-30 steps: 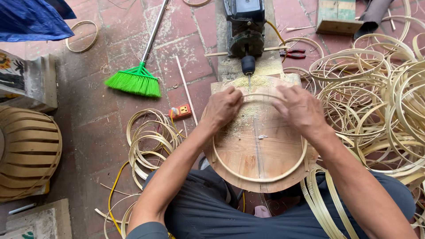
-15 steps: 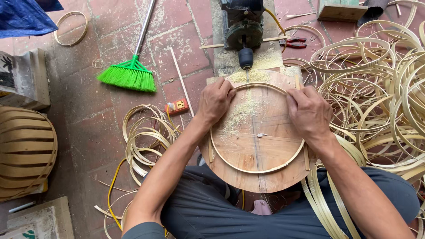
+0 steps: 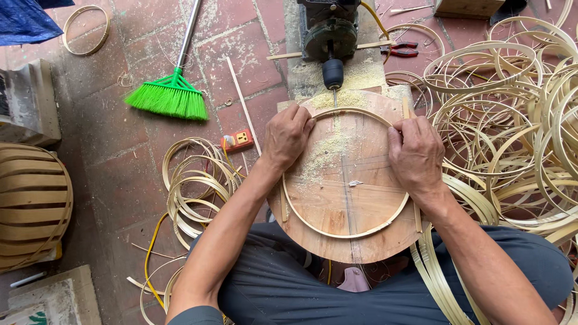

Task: The person sits on the floor and uses a drill press to make holes in thin bamboo rings. They repeatedly pick up a ring, position it under the drill bit, drill a hole, and then place the finished ring into a pile on the floor.

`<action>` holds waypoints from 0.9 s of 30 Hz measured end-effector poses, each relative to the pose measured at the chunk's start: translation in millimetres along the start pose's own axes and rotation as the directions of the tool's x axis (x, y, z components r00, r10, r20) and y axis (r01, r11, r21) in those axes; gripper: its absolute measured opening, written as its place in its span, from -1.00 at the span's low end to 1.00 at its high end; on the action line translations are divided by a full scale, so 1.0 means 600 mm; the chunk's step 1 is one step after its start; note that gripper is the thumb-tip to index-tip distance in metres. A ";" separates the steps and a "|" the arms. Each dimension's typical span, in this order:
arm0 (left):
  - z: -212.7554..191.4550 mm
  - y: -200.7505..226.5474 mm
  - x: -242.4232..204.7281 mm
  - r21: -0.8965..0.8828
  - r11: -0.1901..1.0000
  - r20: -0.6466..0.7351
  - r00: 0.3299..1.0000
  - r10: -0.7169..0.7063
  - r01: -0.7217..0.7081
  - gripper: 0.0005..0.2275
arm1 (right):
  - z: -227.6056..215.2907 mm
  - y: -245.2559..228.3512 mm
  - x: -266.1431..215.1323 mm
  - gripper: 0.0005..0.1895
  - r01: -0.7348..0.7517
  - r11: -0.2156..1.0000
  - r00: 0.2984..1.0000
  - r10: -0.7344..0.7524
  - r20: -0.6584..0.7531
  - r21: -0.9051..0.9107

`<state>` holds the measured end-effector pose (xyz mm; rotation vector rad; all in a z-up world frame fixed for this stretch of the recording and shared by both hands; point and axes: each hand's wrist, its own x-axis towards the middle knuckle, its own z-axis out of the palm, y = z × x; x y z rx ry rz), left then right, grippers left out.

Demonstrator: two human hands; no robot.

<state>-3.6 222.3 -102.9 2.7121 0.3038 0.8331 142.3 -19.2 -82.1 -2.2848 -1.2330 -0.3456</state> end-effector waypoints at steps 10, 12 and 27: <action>0.019 -0.007 -0.002 0.011 1.000 0.008 1.000 0.009 -0.009 -0.83 | 0.010 0.014 0.005 -0.82 -0.036 0.999 0.999 0.037 0.022 -0.036; 0.020 -0.009 -0.004 0.010 1.000 0.014 1.000 -0.002 0.002 -0.83 | 0.014 0.016 0.002 -0.82 -0.015 0.999 1.000 0.015 -0.004 -0.049; 0.032 -0.011 -0.001 0.006 0.999 0.008 0.999 -0.054 0.054 -0.83 | 0.031 0.027 0.009 -0.85 0.013 1.000 0.999 -0.013 0.033 0.008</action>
